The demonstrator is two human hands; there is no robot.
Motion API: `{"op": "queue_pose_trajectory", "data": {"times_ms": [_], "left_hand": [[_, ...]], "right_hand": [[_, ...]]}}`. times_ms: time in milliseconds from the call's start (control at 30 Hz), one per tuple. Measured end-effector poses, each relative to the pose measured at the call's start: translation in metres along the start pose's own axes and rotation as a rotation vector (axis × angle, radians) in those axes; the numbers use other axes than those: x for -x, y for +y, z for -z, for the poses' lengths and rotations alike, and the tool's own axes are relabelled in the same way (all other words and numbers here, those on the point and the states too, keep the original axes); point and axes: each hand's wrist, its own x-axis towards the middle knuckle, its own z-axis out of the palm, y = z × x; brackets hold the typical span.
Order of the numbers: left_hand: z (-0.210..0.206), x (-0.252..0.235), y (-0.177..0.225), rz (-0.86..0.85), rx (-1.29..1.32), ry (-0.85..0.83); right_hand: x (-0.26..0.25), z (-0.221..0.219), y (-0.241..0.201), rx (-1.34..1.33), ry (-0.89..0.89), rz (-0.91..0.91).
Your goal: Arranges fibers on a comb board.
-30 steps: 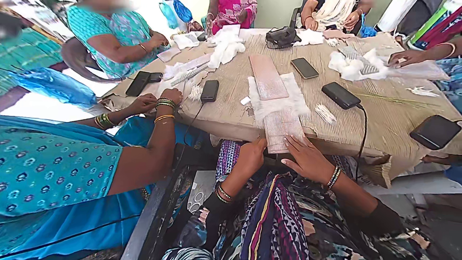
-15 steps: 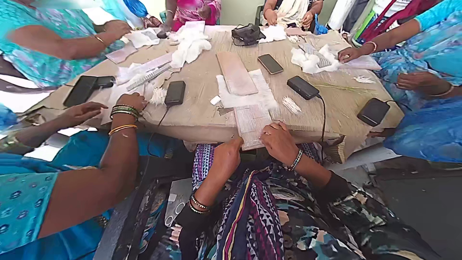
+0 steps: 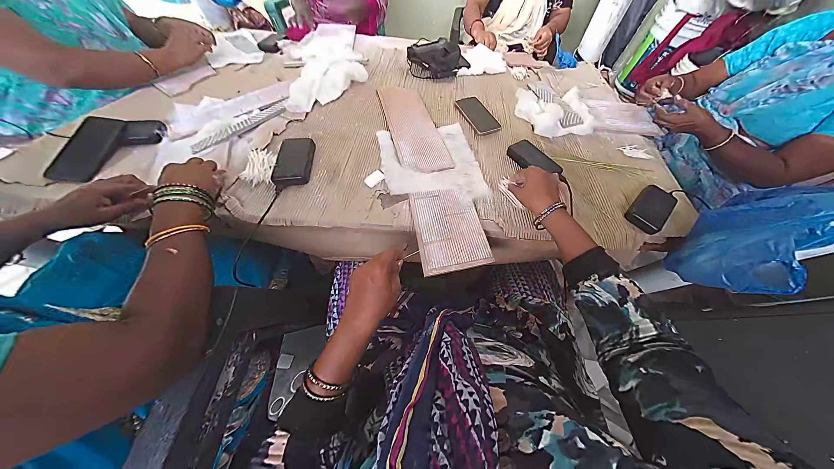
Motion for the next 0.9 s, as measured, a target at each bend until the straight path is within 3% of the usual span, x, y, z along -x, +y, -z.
{"op": "queue_pose_trajectory", "data": {"times_ms": [100, 200, 300, 400, 467, 567, 700, 767, 900], "left_hand": [[0.001, 0.001, -0.006, 0.045, 0.019, -0.020], [0.002, 0.000, -0.007, 0.063, 0.043, -0.032], [0.002, 0.001, -0.007, 0.049, 0.065, -0.014], [0.003, 0.004, -0.007, 0.056, 0.081, -0.015], [0.004, 0.004, -0.010, 0.068, 0.093, -0.028], [0.000, 0.002, -0.015, 0.086, 0.156, -0.020], [-0.008, -0.002, -0.005, 0.080, 0.244, -0.018], [-0.009, -0.004, 0.003, 0.063, 0.258, -0.023], [-0.010, -0.004, 0.005, 0.081, 0.345, -0.017]], "right_hand": [[0.011, -0.010, -0.024, -0.069, 0.122, 0.266], [0.019, -0.031, -0.041, 0.003, 0.103, 0.543], [0.017, -0.046, -0.047, 0.103, 0.074, 0.573], [0.041, -0.032, -0.053, 0.094, 0.000, 0.548], [0.052, -0.028, -0.047, -0.082, -0.011, 0.502], [0.075, -0.022, -0.026, -0.611, 0.163, 0.409], [0.089, -0.002, -0.013, -1.351, 0.212, 0.050], [0.081, 0.002, -0.009, -1.485, 0.197, 0.005], [0.056, 0.001, -0.014, -1.581, 0.184, 0.115]]}}
